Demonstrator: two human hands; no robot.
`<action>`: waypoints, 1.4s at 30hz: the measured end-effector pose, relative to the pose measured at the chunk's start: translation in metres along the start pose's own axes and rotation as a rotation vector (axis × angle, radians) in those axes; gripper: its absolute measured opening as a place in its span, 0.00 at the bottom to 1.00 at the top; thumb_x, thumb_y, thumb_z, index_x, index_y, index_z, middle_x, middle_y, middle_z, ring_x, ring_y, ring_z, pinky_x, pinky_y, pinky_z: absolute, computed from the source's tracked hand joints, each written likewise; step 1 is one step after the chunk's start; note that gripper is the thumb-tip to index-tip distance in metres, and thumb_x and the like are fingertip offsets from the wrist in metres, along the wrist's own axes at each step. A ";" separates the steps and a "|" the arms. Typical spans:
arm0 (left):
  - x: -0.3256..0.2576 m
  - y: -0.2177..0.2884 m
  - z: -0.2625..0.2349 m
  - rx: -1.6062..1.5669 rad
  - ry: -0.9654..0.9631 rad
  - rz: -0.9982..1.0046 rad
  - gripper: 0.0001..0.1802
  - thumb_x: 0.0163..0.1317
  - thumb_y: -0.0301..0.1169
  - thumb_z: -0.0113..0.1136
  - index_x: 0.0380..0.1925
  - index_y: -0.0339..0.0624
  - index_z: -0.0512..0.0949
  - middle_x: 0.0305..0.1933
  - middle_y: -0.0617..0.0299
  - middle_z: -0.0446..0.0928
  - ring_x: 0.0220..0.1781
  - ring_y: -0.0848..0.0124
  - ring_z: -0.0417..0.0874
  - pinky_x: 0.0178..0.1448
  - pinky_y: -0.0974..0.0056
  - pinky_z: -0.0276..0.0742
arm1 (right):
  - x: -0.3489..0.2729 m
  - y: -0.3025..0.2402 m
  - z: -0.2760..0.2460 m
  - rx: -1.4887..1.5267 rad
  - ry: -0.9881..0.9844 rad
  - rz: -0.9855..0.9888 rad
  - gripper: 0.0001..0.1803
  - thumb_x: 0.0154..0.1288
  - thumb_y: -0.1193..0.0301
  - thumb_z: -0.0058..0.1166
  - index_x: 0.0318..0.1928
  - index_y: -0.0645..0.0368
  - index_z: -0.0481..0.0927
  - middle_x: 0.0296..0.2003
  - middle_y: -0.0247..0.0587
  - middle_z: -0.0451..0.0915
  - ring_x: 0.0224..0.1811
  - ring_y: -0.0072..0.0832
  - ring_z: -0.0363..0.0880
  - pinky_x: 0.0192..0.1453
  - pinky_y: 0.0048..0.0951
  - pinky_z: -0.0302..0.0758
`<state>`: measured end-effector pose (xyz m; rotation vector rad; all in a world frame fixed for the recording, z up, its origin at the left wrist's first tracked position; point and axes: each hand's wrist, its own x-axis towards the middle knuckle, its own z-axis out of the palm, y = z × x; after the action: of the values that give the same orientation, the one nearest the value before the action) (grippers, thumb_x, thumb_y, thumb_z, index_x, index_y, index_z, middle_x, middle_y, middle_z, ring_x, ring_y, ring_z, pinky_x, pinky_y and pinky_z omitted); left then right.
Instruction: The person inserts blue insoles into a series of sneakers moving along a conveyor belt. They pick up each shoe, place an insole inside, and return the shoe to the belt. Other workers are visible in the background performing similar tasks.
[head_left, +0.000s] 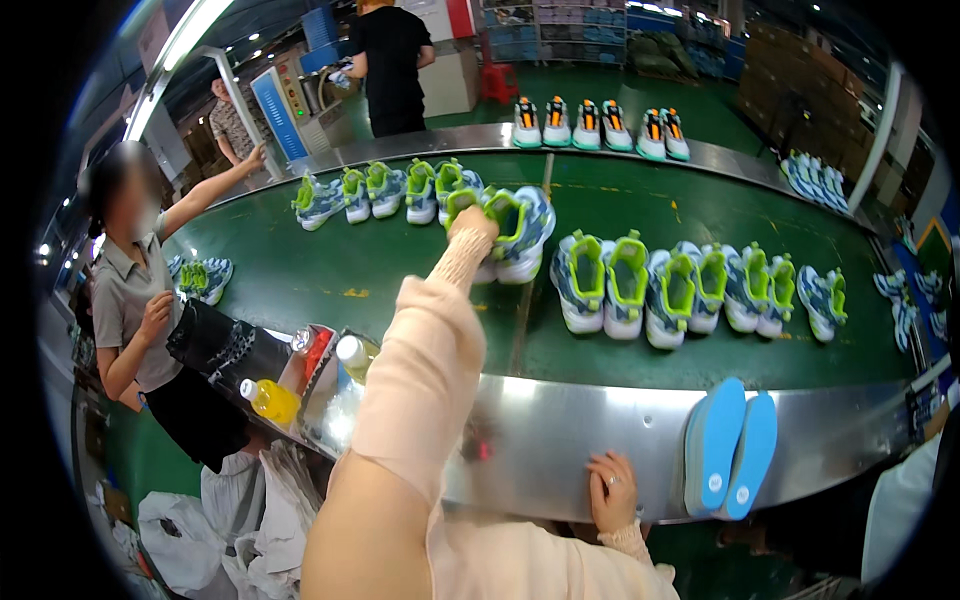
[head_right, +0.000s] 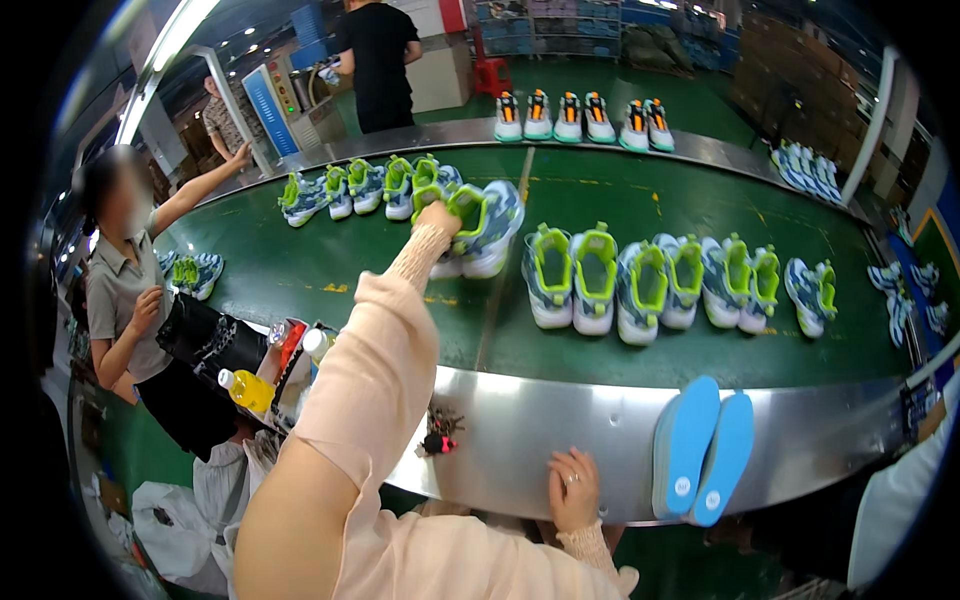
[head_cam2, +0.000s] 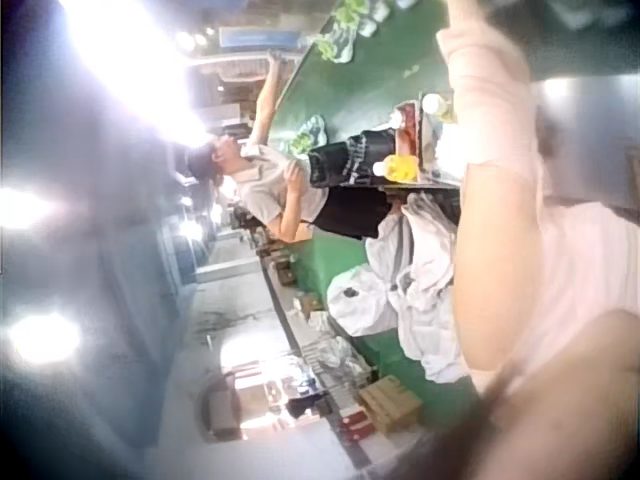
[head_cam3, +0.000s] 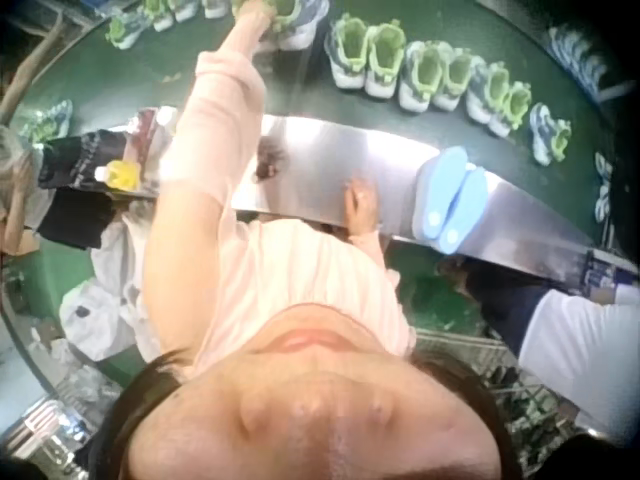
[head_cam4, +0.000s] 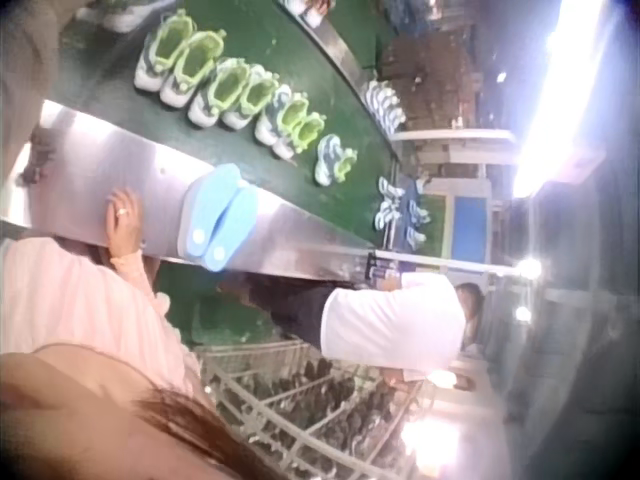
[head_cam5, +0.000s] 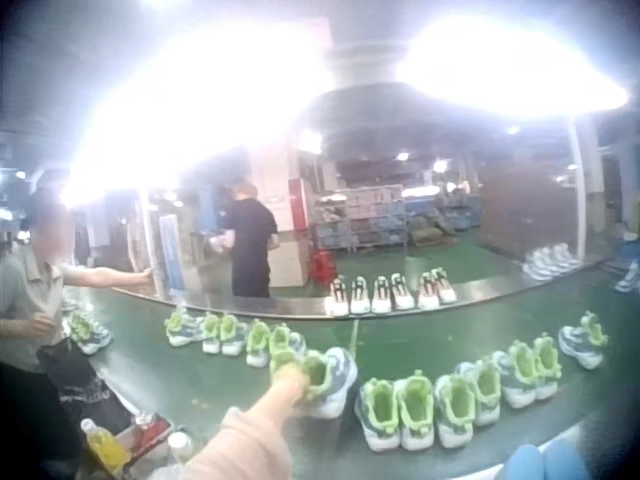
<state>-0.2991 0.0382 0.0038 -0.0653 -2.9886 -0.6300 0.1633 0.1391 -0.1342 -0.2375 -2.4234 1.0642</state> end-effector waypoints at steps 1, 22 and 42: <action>0.020 0.022 0.000 -0.016 0.004 0.017 0.16 0.52 0.35 0.54 0.39 0.39 0.79 0.45 0.47 0.78 0.49 0.53 0.79 0.51 0.56 0.76 | 0.001 0.002 -0.001 -0.014 0.004 0.014 0.06 0.55 0.76 0.51 0.33 0.60 0.79 0.42 0.41 0.80 0.54 0.44 0.71 0.63 0.46 0.61; 0.210 0.157 0.179 0.016 -0.106 0.203 0.21 0.49 0.39 0.59 0.41 0.38 0.78 0.46 0.47 0.78 0.49 0.52 0.79 0.51 0.57 0.77 | -0.010 0.050 0.011 0.191 0.017 0.177 0.10 0.56 0.75 0.55 0.41 0.55 0.78 0.44 0.41 0.78 0.52 0.43 0.73 0.59 0.44 0.67; -0.179 0.112 0.076 0.168 -0.256 0.614 0.30 0.57 0.57 0.48 0.47 0.45 0.74 0.38 0.47 0.80 0.43 0.53 0.81 0.47 0.53 0.76 | -0.007 0.010 -0.036 0.110 0.088 0.042 0.05 0.55 0.77 0.52 0.33 0.61 0.80 0.33 0.44 0.80 0.47 0.44 0.76 0.60 0.44 0.66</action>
<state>-0.1202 0.1668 -0.0376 -1.0705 -2.9761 -0.3116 0.1863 0.1666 -0.1227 -0.2935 -2.2835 1.1762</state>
